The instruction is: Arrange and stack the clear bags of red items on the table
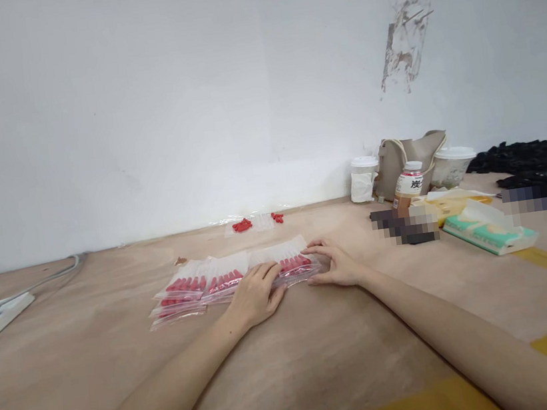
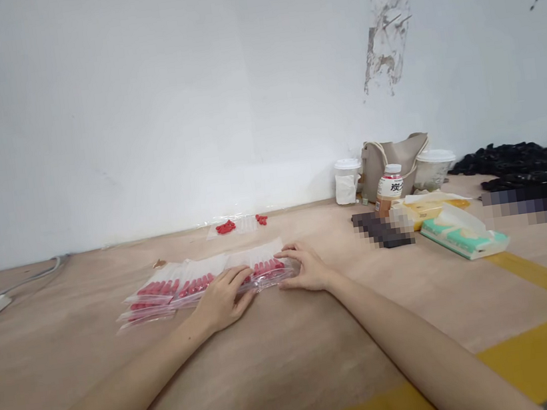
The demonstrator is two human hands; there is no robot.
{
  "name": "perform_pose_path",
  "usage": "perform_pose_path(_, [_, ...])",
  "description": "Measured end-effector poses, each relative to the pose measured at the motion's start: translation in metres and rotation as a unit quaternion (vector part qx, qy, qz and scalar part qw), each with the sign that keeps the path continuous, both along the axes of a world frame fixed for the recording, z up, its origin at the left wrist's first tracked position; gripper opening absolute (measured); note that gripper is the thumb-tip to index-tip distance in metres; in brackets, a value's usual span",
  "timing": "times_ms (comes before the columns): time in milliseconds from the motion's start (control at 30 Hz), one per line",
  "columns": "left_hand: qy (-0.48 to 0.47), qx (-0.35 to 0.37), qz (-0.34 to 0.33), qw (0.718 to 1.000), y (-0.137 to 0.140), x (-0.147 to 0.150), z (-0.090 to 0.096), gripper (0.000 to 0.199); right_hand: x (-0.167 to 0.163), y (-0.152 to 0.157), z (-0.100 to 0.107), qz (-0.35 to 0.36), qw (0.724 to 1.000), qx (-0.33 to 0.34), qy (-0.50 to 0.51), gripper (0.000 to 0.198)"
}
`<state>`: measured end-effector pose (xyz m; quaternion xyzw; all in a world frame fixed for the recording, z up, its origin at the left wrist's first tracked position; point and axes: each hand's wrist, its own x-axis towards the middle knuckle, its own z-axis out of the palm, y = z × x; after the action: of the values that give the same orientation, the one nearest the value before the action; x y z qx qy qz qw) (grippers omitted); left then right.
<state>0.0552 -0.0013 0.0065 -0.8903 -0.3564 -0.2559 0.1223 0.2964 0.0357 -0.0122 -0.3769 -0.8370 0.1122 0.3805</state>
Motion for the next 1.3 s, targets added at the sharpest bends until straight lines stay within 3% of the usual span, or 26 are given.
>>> perform_pose_path(333, [-0.031, 0.037, -0.028, 0.998, 0.015, 0.014, -0.013, 0.024, -0.003, -0.005, -0.002, -0.045, 0.98, 0.166, -0.097, 0.026])
perform_pose_path(500, [-0.051, 0.03, -0.033, 0.998, 0.018, 0.011, -0.016, 0.022, -0.003, -0.001, -0.007, -0.002, 0.985, 0.164, -0.056, 0.023])
perform_pose_path(767, [0.034, 0.092, 0.004, 0.995, 0.025, 0.008, -0.021, 0.02, -0.001, 0.003, -0.011, 0.031, 0.993, 0.113, -0.002, 0.036])
perform_pose_path(933, [0.116, 0.104, 0.014, 0.988, 0.023, 0.006, -0.017, 0.021, 0.003, 0.005, -0.009, 0.004, 0.983, 0.176, -0.052, 0.022])
perform_pose_path(1067, [0.14, 0.098, 0.021, 0.985, 0.021, 0.005, -0.014, 0.021, 0.004, 0.006, -0.007, -0.02, 0.962, 0.243, -0.122, 0.022])
perform_pose_path(1300, [0.15, 0.086, 0.036, 0.984, 0.02, 0.008, -0.011, 0.019, 0.001, 0.002, -0.002, -0.03, 0.963, 0.247, -0.1, 0.019])
